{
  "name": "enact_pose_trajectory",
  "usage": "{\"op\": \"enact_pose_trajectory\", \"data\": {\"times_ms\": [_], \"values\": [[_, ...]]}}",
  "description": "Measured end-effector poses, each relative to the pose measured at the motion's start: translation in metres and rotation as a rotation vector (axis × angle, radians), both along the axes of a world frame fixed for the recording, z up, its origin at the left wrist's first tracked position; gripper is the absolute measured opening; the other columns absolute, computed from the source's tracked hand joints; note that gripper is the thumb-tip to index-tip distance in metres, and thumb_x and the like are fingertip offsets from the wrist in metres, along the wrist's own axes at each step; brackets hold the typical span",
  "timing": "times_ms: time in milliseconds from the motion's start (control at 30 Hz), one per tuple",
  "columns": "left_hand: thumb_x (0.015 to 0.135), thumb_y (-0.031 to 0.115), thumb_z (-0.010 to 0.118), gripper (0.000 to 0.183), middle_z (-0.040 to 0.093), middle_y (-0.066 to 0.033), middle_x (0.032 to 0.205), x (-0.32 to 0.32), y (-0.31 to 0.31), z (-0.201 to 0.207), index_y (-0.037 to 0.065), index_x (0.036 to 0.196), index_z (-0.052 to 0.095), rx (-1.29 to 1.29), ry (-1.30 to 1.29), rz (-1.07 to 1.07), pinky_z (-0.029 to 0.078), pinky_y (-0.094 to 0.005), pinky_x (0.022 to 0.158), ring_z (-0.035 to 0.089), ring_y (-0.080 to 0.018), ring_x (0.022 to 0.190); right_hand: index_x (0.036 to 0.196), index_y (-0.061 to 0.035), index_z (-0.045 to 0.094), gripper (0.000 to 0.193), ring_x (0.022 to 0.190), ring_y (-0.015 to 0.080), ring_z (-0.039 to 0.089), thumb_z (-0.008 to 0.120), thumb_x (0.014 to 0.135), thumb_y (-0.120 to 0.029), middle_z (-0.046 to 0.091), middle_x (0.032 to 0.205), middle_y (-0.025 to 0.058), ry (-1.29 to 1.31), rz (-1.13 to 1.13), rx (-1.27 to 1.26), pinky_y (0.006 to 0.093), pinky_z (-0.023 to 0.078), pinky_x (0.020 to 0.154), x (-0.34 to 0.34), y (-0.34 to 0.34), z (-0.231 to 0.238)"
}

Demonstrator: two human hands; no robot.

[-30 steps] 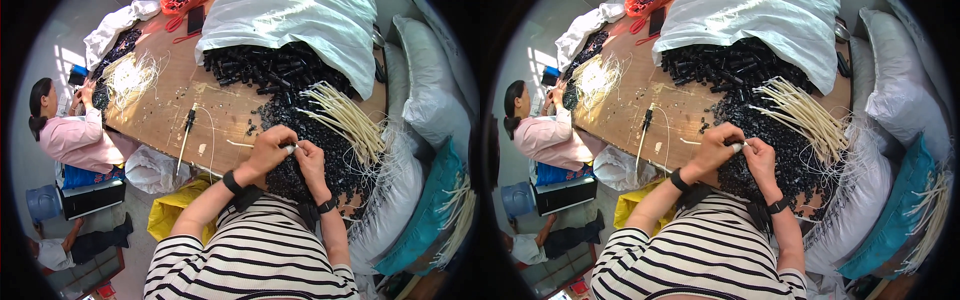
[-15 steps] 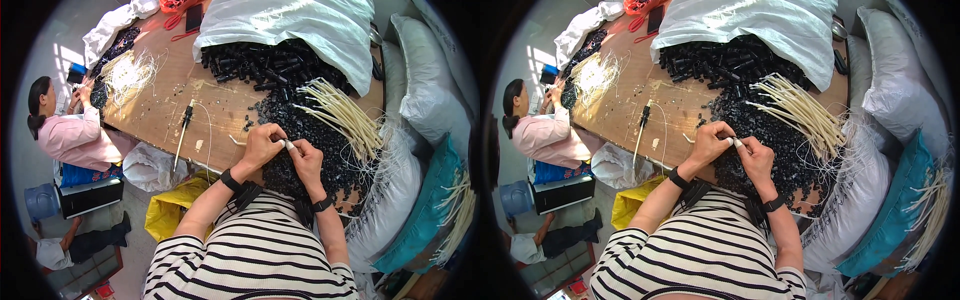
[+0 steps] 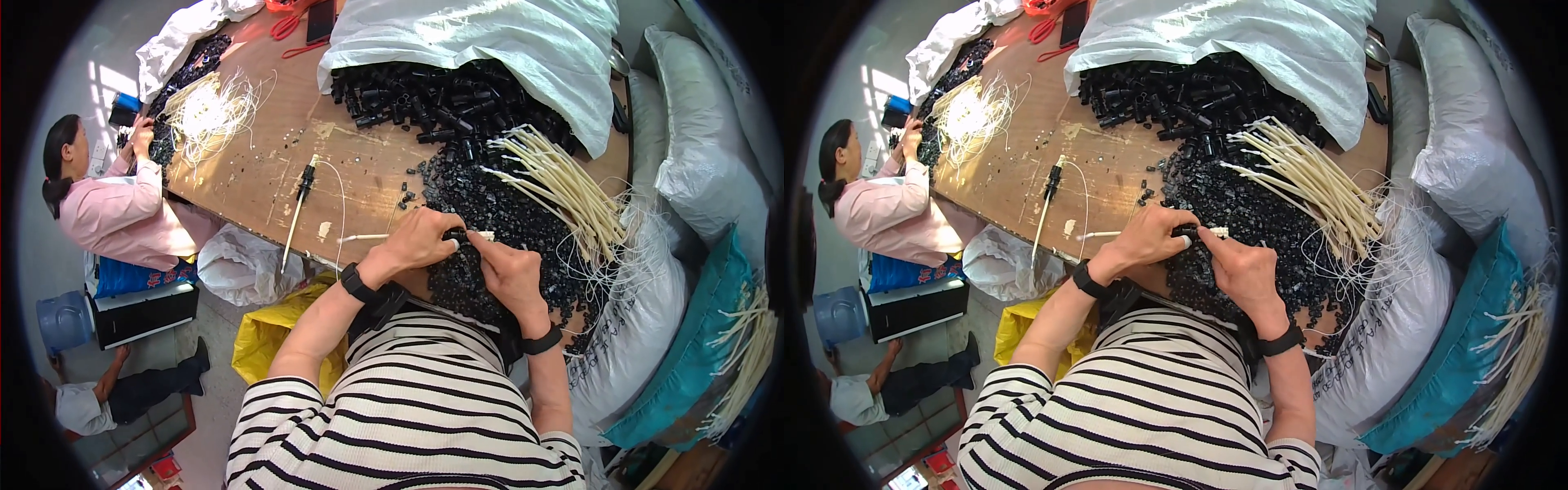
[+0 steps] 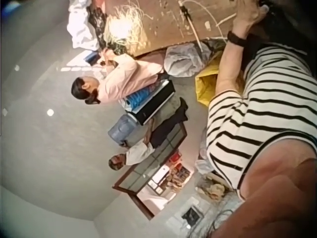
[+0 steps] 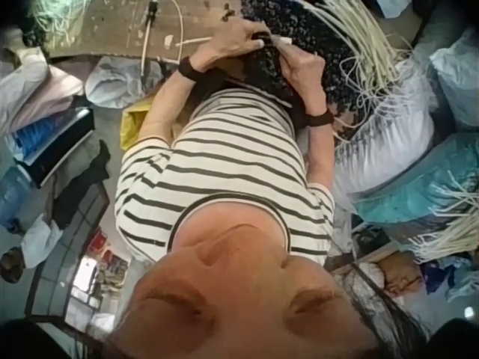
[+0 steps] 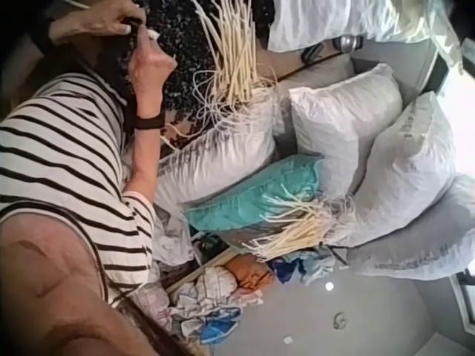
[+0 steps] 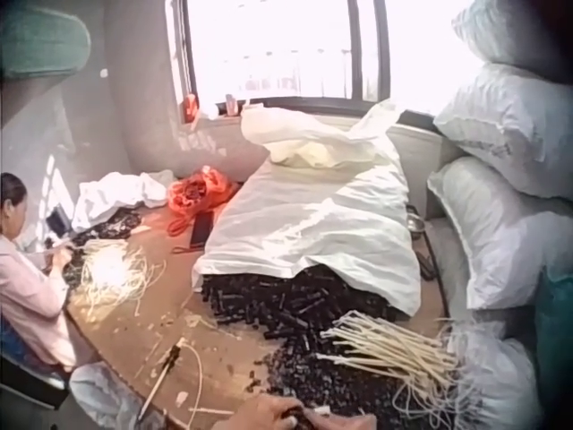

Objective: Assembling electronic components by inserting wires into connectors.

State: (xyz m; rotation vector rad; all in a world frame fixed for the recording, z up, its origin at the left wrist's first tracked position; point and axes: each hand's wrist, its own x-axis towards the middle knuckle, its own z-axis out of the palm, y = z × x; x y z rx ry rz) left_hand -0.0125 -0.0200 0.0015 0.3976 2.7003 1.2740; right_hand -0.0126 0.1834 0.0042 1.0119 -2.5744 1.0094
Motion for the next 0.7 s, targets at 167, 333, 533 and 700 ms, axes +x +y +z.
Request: {"op": "enact_pose_trajectory", "data": {"times_ms": [167, 333, 533, 700], "values": [[0.071, 0.015, 0.062, 0.026, 0.064, -0.0163, 0.071, 0.003, 0.000, -0.002, 0.008, 0.095, 0.069, -0.058, 0.068, 0.047, 0.049, -0.0407, 0.060, 0.062, -0.0339, 0.066, 0.106, -0.0137, 0.070, 0.027, 0.044, 0.0232, 0.054, 0.069, 0.079, -0.011, 0.058, 0.060, 0.0046, 0.028, -0.021, 0.028, 0.0325, 0.041, 0.043, -0.003, -0.014, 0.004], [0.069, 0.014, 0.064, 0.029, 0.064, -0.0120, 0.076, 0.013, -0.006, 0.013, 0.012, 0.097, 0.068, -0.289, 0.182, 0.045, 0.050, -0.0419, 0.059, 0.063, -0.0319, 0.068, 0.106, -0.0052, 0.065, 0.029, 0.050, 0.0080, 0.038, 0.073, 0.078, -0.008, 0.045, 0.055, 0.0002, -0.579, -0.158, -0.154, 0.0244, 0.034, 0.049, -0.009, -0.030, 0.004], [0.072, 0.010, 0.061, 0.023, 0.065, -0.0113, 0.083, 0.019, -0.078, 0.011, 0.008, 0.094, 0.066, -0.119, 0.368, 0.424, 0.050, -0.0397, 0.067, 0.063, -0.0316, 0.077, 0.101, -0.0029, 0.067, 0.022, 0.071, 0.0220, 0.063, 0.068, 0.080, 0.003, 0.065, 0.090, 0.0125, 0.078, -0.094, -0.232, 0.0296, 0.051, 0.061, -0.012, -0.049, 0.024], [0.075, 0.013, 0.064, 0.017, 0.065, -0.0114, 0.093, 0.025, -0.181, -0.016, 0.007, 0.091, 0.066, -0.494, 0.353, 0.805, 0.047, -0.0402, 0.077, 0.059, -0.0305, 0.094, 0.093, -0.0039, 0.066, 0.017, 0.076, 0.0275, 0.065, 0.070, 0.076, -0.002, 0.067, 0.097, 0.0107, -0.070, 0.145, -0.127, 0.0313, 0.053, 0.065, -0.008, -0.070, 0.015]]}}
